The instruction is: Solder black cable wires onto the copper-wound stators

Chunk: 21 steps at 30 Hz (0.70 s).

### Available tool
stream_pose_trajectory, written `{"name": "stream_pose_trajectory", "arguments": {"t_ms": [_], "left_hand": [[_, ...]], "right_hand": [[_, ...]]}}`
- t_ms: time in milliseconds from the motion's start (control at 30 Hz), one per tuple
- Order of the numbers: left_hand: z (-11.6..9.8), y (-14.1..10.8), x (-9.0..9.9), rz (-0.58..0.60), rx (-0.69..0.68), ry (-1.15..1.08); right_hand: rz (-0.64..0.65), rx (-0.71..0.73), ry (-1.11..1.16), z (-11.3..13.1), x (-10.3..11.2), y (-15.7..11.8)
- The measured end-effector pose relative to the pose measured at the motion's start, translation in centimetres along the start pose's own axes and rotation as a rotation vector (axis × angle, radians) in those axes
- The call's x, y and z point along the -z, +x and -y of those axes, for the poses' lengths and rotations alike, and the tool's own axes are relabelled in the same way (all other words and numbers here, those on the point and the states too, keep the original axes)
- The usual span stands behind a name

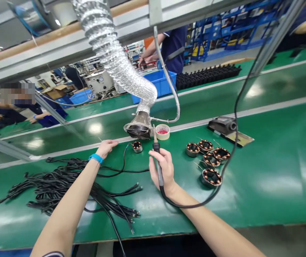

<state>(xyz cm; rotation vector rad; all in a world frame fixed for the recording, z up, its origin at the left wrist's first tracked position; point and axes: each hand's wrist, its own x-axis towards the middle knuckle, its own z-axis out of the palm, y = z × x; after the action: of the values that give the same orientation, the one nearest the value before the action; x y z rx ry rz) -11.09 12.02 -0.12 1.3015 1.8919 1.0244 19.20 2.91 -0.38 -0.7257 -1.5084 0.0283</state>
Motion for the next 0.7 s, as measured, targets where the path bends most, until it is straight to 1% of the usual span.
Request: {"name": "stream_pose_trajectory", "arguments": {"t_ms": [67, 167, 233, 267, 333, 433, 567, 700], "left_hand": [[-0.5, 2.0, 0.1, -0.064, -0.035, 0.091], [-1.5, 4.7, -0.5, -0.175, -0.13, 0.229], [-2.2, 6.0, -1.1, -0.219, -0.215, 0.312], [-2.6, 6.6, -1.5, -0.222, -0.257, 0.349], [-3.2, 7.5, -2.2, -0.199, -0.33, 0.419], [-3.5, 8.6, -3.1, -0.114, -0.384, 0.511], [-3.2, 9.8, -3.3, -0.027, -0.362, 0.599], [-2.8, 9.6, -3.0, -0.022, -0.311, 0.609]], "right_hand": [[0.028, 0.024, -0.003, -0.1, -0.1, -0.1], [0.052, 0.059, -0.029, -0.4, -0.2, -0.3], [0.063, 0.074, -0.057, -0.7, -0.3, -0.4], [0.07, 0.08, -0.071, -0.9, -0.3, -0.5], [0.087, 0.095, -0.093, -1.3, -0.3, -0.5], [0.09, 0.117, -0.113, -1.8, -0.5, -0.4], [0.078, 0.118, -0.123, -2.0, -0.7, -0.2], [0.089, 0.138, -0.13, -1.9, -0.9, -0.3]]}}
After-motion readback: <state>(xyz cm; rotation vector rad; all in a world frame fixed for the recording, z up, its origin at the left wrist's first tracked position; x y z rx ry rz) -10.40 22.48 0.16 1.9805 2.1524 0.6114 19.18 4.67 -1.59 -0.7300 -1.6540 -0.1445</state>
